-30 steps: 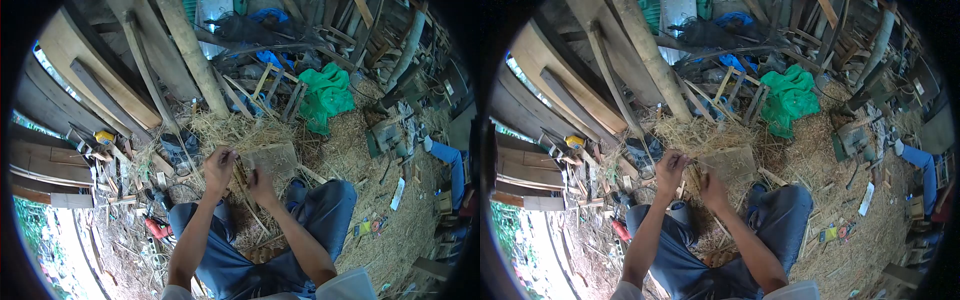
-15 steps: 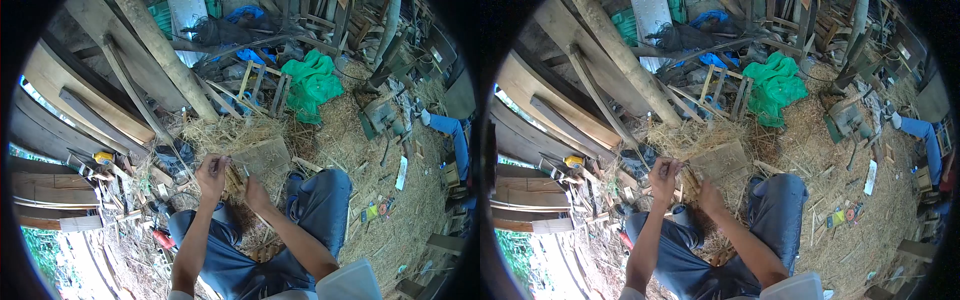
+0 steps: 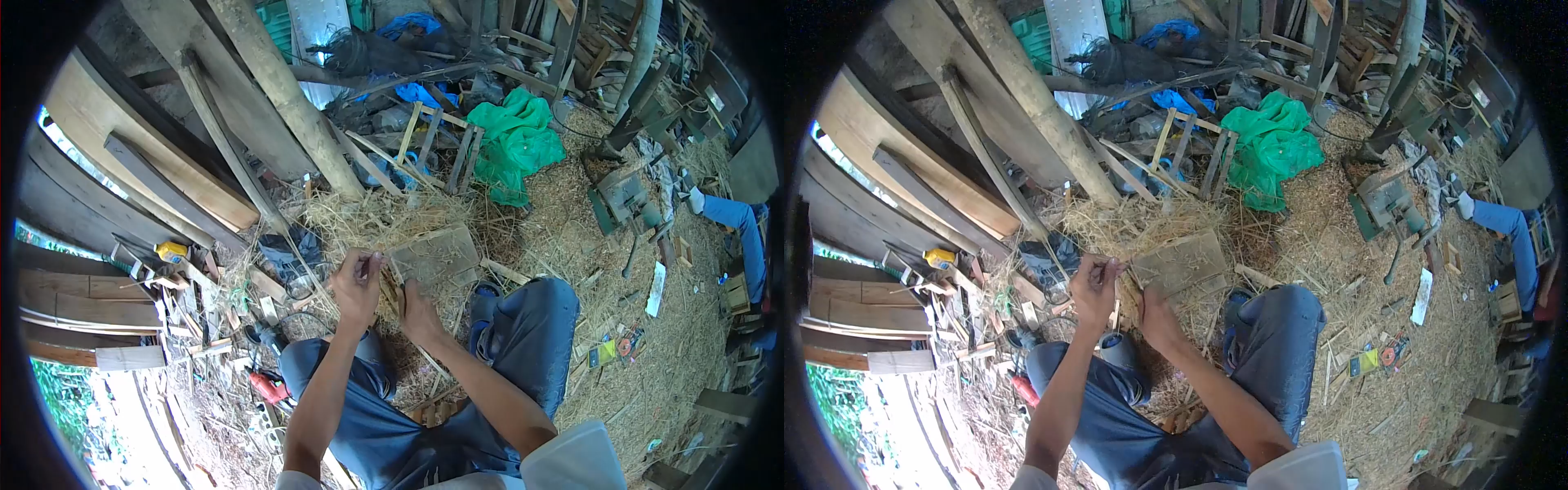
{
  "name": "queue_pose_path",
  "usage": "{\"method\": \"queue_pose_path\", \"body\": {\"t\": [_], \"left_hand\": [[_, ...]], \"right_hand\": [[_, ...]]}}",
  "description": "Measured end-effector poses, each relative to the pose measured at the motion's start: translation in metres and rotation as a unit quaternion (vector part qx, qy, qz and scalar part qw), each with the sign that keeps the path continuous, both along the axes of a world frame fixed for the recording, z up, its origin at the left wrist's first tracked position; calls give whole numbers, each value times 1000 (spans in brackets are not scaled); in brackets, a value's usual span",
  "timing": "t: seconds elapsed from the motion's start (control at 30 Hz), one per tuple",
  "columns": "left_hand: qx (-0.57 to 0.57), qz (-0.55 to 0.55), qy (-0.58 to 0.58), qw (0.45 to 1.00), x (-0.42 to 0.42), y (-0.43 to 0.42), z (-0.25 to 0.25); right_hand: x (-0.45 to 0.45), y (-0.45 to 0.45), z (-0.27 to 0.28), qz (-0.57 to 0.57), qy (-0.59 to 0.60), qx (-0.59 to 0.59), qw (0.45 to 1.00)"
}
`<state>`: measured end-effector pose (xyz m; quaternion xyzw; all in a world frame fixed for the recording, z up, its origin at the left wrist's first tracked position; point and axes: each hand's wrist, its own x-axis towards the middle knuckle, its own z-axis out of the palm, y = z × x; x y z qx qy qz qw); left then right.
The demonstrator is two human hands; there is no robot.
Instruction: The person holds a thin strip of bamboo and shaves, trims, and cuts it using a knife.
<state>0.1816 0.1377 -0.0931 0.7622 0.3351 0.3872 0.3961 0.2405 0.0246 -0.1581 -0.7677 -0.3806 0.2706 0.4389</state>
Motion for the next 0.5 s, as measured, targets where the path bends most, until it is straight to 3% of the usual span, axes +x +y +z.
{"method": "queue_pose_path", "body": {"t": [0.07, 0.17, 0.37, 0.5], "left_hand": [[33, 10, 60, 998, -5, 3, 5], [11, 12, -14, 1000, -9, 12, -5], [10, 16, 19, 1000, -13, 8, -8], [17, -13, 64, 998, -19, 12, -11]], "right_hand": [[0, -5, -28, 9, -12, -15, 1000], [0, 0, -23, 13, -23, -42, 999], [-2, -4, -21, 8, -40, -39, 998], [-4, 2, 16, 22, -21, -72, 997]]}}
